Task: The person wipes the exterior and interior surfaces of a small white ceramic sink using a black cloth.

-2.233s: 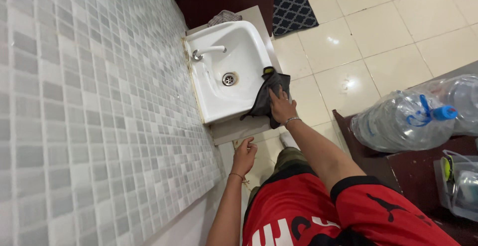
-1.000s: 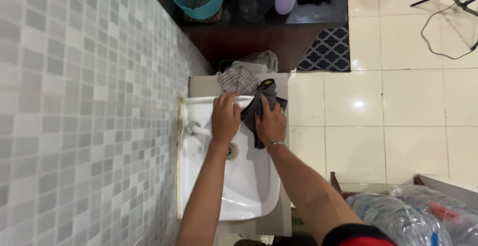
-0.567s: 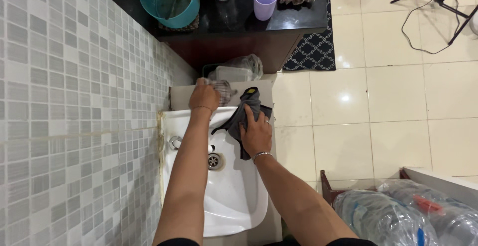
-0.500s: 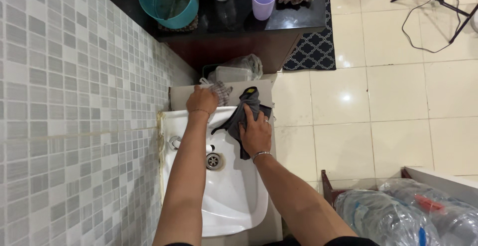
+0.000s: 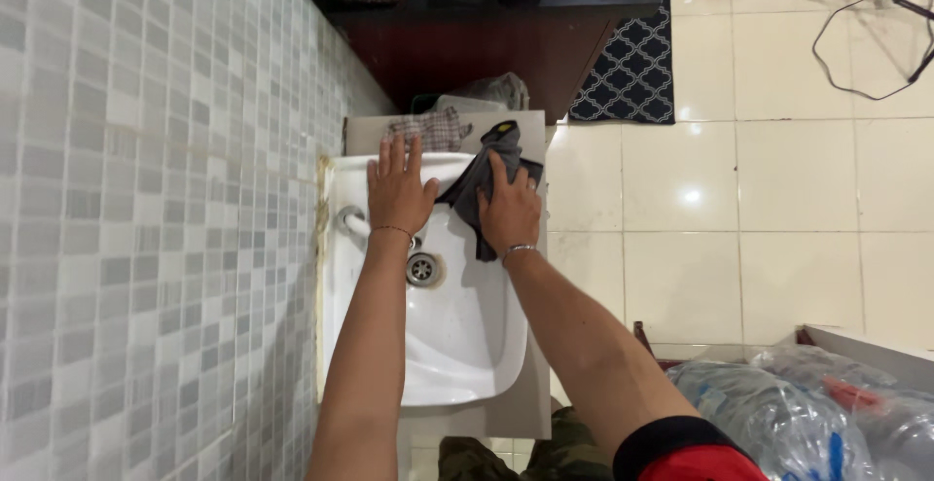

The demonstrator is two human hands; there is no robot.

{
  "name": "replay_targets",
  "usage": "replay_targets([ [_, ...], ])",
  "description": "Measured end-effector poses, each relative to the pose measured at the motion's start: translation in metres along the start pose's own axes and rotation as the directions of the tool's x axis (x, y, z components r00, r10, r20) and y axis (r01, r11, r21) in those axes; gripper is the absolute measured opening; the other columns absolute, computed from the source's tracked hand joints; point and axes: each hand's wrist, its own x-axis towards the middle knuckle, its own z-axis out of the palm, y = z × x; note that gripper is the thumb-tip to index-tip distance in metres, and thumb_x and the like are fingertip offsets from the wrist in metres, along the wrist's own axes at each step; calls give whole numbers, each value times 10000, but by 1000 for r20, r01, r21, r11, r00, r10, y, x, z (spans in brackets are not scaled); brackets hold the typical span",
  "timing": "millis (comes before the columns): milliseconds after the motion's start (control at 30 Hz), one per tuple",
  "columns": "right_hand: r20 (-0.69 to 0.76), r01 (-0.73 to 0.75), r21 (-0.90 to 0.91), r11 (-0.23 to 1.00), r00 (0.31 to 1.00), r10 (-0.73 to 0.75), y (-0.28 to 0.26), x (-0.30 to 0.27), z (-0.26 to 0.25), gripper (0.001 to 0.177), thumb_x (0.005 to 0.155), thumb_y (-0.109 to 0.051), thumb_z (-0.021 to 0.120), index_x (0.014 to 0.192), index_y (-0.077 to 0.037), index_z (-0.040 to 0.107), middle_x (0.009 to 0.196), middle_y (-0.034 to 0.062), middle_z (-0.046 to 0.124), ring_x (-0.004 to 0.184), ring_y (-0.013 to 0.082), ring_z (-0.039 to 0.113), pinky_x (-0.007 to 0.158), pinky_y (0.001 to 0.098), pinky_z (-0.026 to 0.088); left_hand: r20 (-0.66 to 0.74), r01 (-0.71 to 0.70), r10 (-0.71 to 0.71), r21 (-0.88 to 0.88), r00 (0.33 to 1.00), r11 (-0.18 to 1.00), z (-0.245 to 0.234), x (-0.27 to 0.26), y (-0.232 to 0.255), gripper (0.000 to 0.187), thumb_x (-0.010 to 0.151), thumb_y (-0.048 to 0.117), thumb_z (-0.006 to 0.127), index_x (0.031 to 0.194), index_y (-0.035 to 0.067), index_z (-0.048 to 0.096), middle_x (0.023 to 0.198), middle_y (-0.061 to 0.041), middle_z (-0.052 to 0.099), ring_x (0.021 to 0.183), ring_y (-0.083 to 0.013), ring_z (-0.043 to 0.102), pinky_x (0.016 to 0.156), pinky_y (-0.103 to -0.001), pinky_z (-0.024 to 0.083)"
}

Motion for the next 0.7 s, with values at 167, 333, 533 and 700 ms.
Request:
replay_targets([
  [167, -12, 30, -63, 998, 999, -31, 5, -9, 5, 720, 922, -281, 729, 1557, -251, 392, 1265, 221, 549, 1132, 413, 582, 901, 520, 505, -71, 29, -25, 50, 997, 998, 5, -53, -19, 550, 1054, 396, 525, 1528, 134, 432, 1653, -150, 314, 1543, -327, 284, 1242, -543, 223],
  [333, -116, 53, -165, 985, 991, -73, 11, -44, 16, 791, 844, -261, 741, 1545, -242, 373, 1405, 278, 456, 1157, 435, 572, 886, 511, 510, -292, -29, 2, -91, 956, 995, 17, -115, -56, 516, 1102, 341, 537, 1562, 137, 419, 1658, -149, 343, 1553, -373, 320, 1262, -505, 320],
  [533, -120, 4, -204, 979, 992, -29, 18, -112, 27, 726, 924, -218, 699, 1573, -250, 377, 1454, 294, 431, 1154, 441, 574, 907, 504, 510, -262, -97, 38, -216, 964, 972, 19, -166, -79, 755, 980, 202, 577, 1630, 29, 233, 1690, -226, 238, 1499, -392, 332, 1230, -469, 336],
  [700, -119, -69, -181, 981, 992, 48, 27, -178, 36, 749, 901, -205, 711, 1571, -253, 378, 1468, 298, 420, 1148, 427, 578, 925, 509, 507, -280, -135, 137, 29, 950, 990, 34, -177, -83, 743, 990, 187, 605, 1611, 15, 235, 1679, -210, 242, 1546, -338, 290, 1261, -463, 273],
])
